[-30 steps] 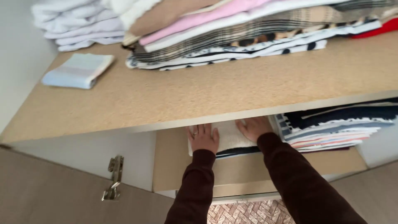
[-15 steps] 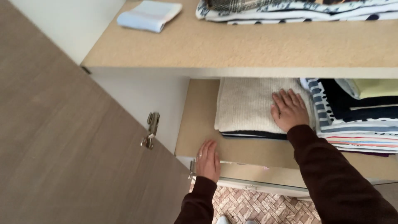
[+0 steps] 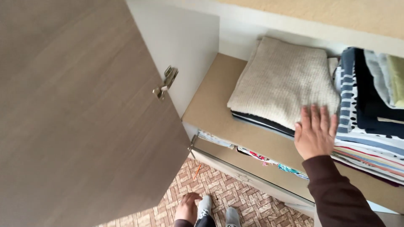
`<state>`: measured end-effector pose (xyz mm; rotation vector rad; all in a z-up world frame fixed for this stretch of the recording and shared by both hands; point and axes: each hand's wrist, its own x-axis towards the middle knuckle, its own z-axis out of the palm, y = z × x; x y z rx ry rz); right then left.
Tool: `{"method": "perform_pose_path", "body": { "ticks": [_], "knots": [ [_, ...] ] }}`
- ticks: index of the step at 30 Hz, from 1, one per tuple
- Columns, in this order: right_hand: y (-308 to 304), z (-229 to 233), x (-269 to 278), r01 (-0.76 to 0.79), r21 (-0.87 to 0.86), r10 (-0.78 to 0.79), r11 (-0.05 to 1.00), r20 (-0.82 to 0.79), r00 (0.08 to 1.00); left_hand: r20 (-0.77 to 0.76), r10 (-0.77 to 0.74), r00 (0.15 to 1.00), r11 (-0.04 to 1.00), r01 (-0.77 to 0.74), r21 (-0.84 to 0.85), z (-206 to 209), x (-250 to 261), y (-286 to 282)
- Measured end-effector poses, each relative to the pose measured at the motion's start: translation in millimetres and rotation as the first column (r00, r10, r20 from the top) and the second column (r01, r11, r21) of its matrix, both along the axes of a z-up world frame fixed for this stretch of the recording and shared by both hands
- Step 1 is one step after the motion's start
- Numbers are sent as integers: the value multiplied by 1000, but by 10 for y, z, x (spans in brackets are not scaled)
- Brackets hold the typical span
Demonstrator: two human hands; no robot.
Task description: The person folds a white sweater and places it into a wardrobe. They then fold a black garment and a pair of dark blue trousers on the bed, placing each item into the wardrobe after folding.
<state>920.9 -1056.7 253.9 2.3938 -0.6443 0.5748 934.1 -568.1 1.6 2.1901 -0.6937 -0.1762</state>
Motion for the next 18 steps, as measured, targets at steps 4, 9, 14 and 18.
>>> {"method": "perform_pose_path", "body": {
  "ticks": [4,9,14,18],
  "knots": [
    [60,9,-196,-147,67,141,987,91,986,-118,183,976,980,-173,94,-344,-503,329],
    [151,65,-246,-346,96,322,933,197,926,-116,361,925,925,-339,172,-342,-1037,444],
    [282,186,-147,-464,339,388,819,269,882,-78,513,855,856,-502,121,-198,-1436,517],
    [272,104,-171,-518,81,480,851,277,832,-71,598,799,801,-592,85,-71,-1808,743]
  ]
}}
